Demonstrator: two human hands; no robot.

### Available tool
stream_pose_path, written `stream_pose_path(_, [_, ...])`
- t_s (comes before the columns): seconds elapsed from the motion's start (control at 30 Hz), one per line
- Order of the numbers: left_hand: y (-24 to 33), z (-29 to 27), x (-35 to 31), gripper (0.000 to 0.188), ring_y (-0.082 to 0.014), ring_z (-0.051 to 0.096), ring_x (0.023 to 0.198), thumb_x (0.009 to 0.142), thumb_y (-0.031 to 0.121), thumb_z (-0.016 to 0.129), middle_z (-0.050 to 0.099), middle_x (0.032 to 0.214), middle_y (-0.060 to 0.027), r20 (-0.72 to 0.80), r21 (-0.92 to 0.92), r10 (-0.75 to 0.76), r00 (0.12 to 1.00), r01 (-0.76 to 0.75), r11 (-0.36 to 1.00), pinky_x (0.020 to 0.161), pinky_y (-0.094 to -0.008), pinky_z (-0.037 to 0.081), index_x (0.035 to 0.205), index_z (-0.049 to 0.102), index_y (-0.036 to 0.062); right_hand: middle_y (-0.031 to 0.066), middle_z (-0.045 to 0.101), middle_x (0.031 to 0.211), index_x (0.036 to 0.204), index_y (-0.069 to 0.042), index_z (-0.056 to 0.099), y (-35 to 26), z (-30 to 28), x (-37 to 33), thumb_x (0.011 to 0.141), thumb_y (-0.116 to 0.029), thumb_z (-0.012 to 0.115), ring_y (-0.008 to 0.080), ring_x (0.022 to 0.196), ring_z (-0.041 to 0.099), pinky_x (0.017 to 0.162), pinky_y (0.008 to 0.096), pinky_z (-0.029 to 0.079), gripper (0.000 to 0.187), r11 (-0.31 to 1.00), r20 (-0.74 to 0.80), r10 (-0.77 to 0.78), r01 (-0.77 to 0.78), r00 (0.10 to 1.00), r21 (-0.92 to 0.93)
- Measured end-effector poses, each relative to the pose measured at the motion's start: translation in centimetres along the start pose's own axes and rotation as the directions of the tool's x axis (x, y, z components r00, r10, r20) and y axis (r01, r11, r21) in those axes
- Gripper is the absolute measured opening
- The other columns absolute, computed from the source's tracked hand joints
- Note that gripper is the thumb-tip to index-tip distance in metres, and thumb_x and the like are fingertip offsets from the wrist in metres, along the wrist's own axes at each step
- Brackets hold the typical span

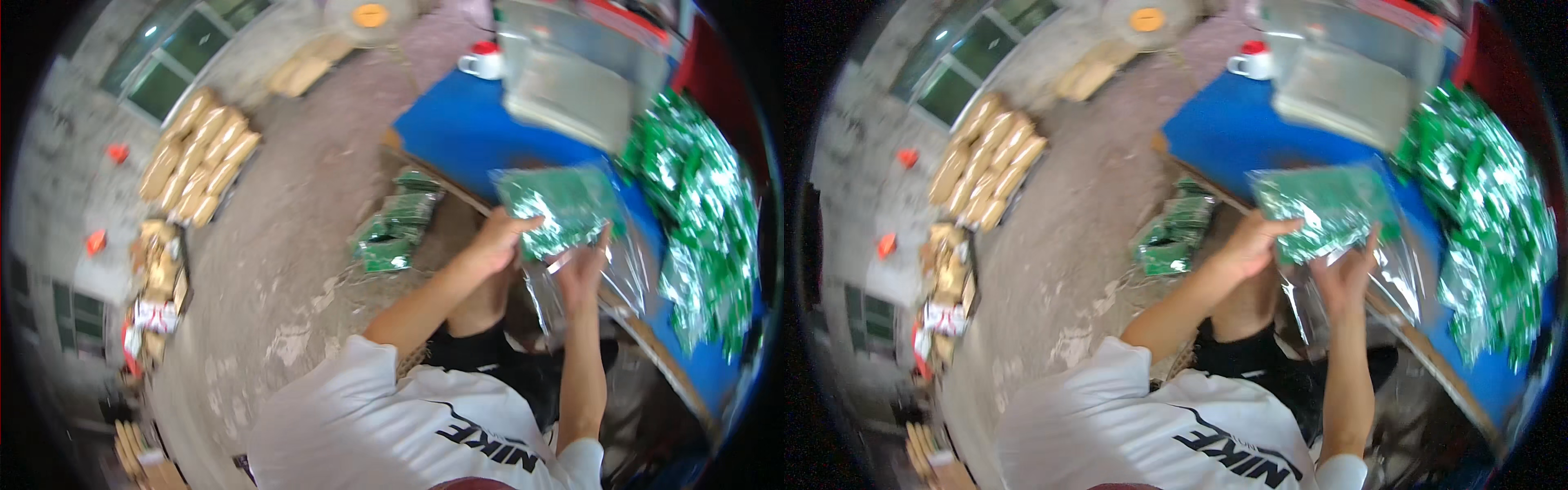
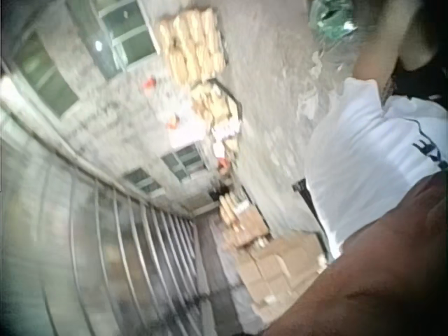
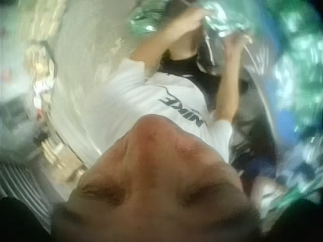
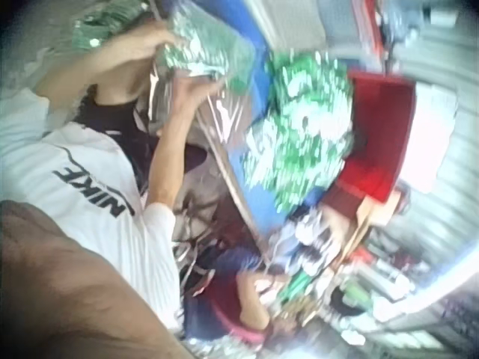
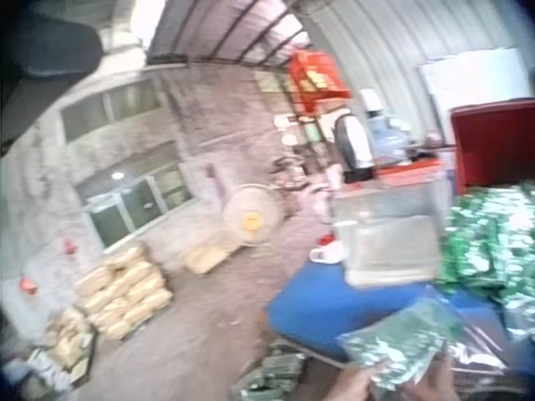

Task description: Counting and organizing green sachets and placing them into larger plastic bags.

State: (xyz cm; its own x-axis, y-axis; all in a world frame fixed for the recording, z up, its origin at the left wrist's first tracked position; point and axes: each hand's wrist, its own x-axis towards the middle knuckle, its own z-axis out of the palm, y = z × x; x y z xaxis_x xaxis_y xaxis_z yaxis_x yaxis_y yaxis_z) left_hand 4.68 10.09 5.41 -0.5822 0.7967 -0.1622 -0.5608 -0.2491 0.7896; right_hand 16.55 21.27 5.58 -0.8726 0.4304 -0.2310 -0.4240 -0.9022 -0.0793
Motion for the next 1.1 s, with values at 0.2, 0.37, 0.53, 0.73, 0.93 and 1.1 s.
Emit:
stream_pose_path(0.2, [-1.5, -1.1, 2.3, 0.049, -0.0291, 0.061, 0.119, 0.102, 0.039, 0.050, 0.062, 0.129, -0.0156, 0.019, -0.497, -0.192, 0.981, 0.176, 0.850, 0.104, -0.0464, 0.048, 0.132, 0.053, 0.0008, 0.0184, 0.043, 0.150, 0.149, -0.003, 0.036, -1.6, -1.1, 0.8, 0.098, -0.051, 0.054, 0.0370, 0.134, 0.046, 0.113, 0.0564, 0.037, 0.072, 0.923, 0.148, 0.154, -0.089, 0.977, -0.375])
stream_pose_path(0.37, [2.7, -3.6, 1.5, 0.035, -0.0270, 0.065, 0.109, 0.099, 0.021, 0.057, 0.064, 0.122, -0.0147, -0.123, -0.184, -0.182, 0.976, 0.157, 0.970, 0.096, -0.0433, 0.055, 0.127, 0.056, -0.0005, 0.0326, 0.049, 0.137, 0.141, 0.012, 0.035, -2.1, -1.9, -0.9, 0.101, -0.043, 0.053, 0.0410, 0.128, 0.052, 0.115, 0.0473, 0.039, 0.070, 0.834, -0.138, 0.212, -0.253, 0.967, -0.491])
stream_pose_path(0.53, [2.5, -4.7, 4.2, 0.034, -0.0285, 0.066, 0.106, 0.098, 0.020, 0.062, 0.066, 0.119, -0.0158, -0.067, -0.165, -0.328, 0.942, 0.313, 0.935, 0.095, -0.0438, 0.055, 0.124, 0.057, -0.0019, 0.0243, 0.067, 0.114, 0.127, 0.008, 0.048, -3.8, -2.8, -1.5, 0.105, -0.041, 0.048, 0.0281, 0.098, 0.069, 0.084, 0.0343, 0.059, 0.054, 0.745, -0.227, -0.189, -0.011, 0.955, -0.667])
stream_pose_path(0.73, [4.3, -3.8, 6.2, 0.034, -0.0263, 0.066, 0.106, 0.098, 0.017, 0.063, 0.065, 0.122, -0.0161, -0.087, 0.004, -0.253, 0.964, 0.254, 0.967, 0.094, -0.0434, 0.055, 0.125, 0.057, -0.0021, 0.0192, 0.068, 0.099, 0.111, 0.005, 0.052, -4.8, -2.2, 1.9, 0.107, -0.032, 0.046, 0.0226, 0.085, 0.069, 0.073, 0.0303, 0.060, 0.038, 0.767, -0.276, -0.236, 0.005, 0.932, -0.642])
stream_pose_path(0.93, [4.8, -7.1, 9.4, 0.053, -0.0236, 0.064, 0.110, 0.085, 0.024, 0.077, 0.069, 0.112, -0.0154, -0.140, 0.853, 0.473, 0.870, -0.136, 0.503, 0.094, -0.0366, 0.051, 0.127, 0.059, -0.0039, 0.0251, 0.048, 0.143, 0.137, 0.009, 0.044, -3.2, -6.6, 4.1, 0.102, -0.015, 0.055, 0.0325, 0.132, 0.051, 0.113, 0.0390, 0.045, 0.044, 0.983, -0.050, -0.149, 0.142, 0.988, -0.119])
stream_pose_path(1.1, [3.5, -9.8, 3.1, 0.014, -0.0091, 0.063, 0.079, 0.093, 0.010, 0.069, 0.068, 0.087, -0.0035, -0.124, 0.742, 0.592, 0.796, -0.322, 0.588, 0.071, -0.0261, 0.051, 0.100, 0.066, -0.0011, 0.0247, 0.047, 0.145, 0.132, 0.009, 0.046, -1.9, -6.4, 2.4, 0.102, -0.014, 0.055, 0.0278, 0.127, 0.056, 0.102, 0.0292, 0.055, 0.039, 0.950, 0.012, -0.185, 0.182, 0.983, -0.254])
